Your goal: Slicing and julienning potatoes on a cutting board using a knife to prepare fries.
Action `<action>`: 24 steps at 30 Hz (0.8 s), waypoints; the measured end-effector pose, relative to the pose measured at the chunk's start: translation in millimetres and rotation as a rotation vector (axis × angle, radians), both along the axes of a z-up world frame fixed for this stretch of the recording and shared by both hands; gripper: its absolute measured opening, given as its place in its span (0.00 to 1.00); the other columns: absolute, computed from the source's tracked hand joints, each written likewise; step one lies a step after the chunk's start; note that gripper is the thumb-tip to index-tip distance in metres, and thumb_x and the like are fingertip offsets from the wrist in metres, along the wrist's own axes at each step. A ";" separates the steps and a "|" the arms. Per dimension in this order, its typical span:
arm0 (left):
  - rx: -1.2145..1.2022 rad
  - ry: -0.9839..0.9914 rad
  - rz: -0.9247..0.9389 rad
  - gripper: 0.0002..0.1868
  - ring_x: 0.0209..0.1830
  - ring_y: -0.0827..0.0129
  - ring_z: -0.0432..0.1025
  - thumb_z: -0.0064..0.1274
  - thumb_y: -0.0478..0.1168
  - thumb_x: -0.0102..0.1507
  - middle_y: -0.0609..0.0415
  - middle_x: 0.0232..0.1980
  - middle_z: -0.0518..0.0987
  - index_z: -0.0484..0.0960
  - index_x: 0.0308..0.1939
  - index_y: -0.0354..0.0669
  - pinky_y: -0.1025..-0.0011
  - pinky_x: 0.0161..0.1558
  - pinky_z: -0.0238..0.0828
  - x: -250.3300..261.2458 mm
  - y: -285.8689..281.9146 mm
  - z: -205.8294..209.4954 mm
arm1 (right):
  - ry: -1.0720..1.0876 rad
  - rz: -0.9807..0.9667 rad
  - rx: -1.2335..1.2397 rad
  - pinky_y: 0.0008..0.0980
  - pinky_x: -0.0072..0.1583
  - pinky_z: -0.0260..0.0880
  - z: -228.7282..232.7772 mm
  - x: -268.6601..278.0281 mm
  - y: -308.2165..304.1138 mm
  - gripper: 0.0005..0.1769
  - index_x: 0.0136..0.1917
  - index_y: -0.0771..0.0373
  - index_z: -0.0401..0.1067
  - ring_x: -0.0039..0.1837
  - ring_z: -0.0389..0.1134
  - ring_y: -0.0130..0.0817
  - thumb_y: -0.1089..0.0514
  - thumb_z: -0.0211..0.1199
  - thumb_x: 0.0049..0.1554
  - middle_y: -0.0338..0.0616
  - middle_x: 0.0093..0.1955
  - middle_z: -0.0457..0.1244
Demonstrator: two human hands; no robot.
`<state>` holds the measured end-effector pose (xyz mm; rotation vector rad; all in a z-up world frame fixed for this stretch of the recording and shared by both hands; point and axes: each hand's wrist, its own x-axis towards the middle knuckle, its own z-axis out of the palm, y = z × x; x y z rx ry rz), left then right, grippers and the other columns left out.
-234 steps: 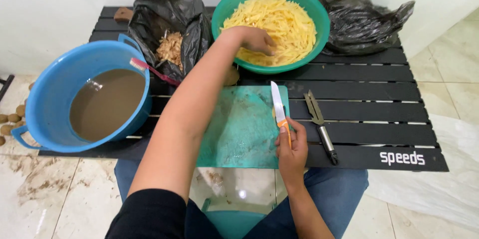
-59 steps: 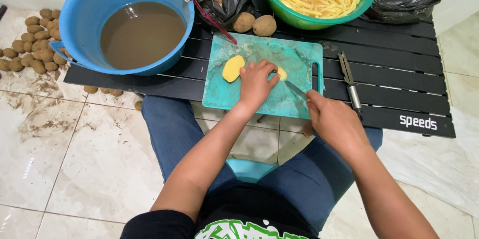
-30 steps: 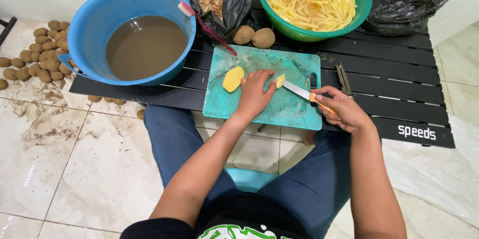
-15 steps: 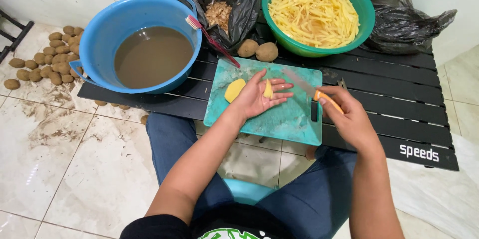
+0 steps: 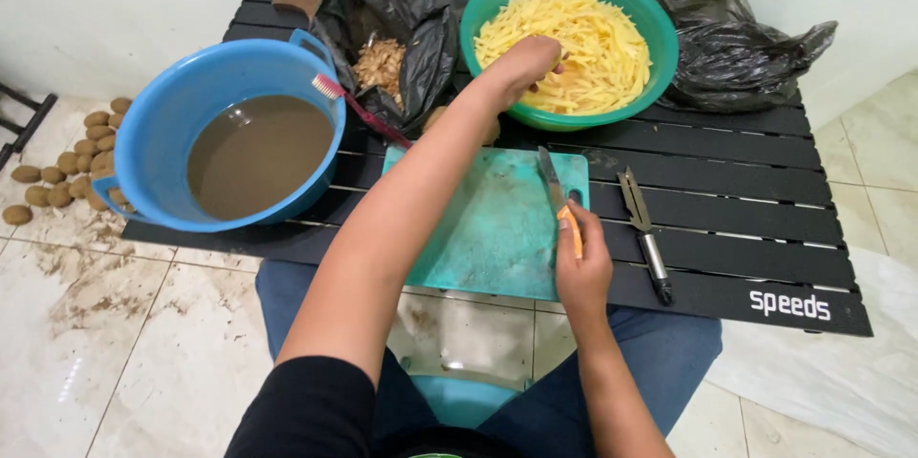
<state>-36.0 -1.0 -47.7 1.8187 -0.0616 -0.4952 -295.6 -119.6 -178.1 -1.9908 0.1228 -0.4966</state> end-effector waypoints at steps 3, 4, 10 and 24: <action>0.096 -0.238 -0.094 0.13 0.30 0.67 0.63 0.50 0.37 0.66 0.54 0.33 0.68 0.67 0.28 0.48 0.65 0.32 0.65 65.4 -21.4 -52.8 | 0.066 -0.007 0.025 0.31 0.57 0.68 14.5 -5.6 3.6 0.21 0.69 0.57 0.70 0.62 0.70 0.33 0.50 0.51 0.67 0.41 0.65 0.68; 0.095 -0.240 -0.099 0.13 0.30 0.67 0.63 0.50 0.37 0.66 0.54 0.33 0.68 0.67 0.28 0.48 0.65 0.32 0.65 80.7 -27.9 -69.8 | 0.064 -0.012 0.025 0.31 0.57 0.68 13.0 -6.4 2.0 0.21 0.69 0.57 0.70 0.62 0.70 0.33 0.50 0.51 0.67 0.41 0.65 0.68; 0.385 -0.563 0.029 0.20 0.30 0.71 0.57 0.55 0.28 0.58 0.61 0.32 0.62 0.59 0.28 0.55 0.67 0.32 0.47 103.5 -42.0 -95.9 | 0.008 0.022 -0.013 0.33 0.57 0.70 4.7 -3.4 -0.7 0.22 0.70 0.60 0.68 0.63 0.70 0.36 0.50 0.49 0.67 0.42 0.66 0.68; 0.719 -0.606 -0.173 0.11 0.34 0.67 0.70 0.41 0.37 0.62 0.66 0.29 0.74 0.75 0.28 0.60 0.42 0.67 0.56 78.8 -43.2 -57.9 | 0.004 -0.057 0.064 0.31 0.57 0.70 -4.0 1.5 -2.4 0.20 0.69 0.60 0.68 0.62 0.71 0.35 0.53 0.51 0.67 0.43 0.66 0.67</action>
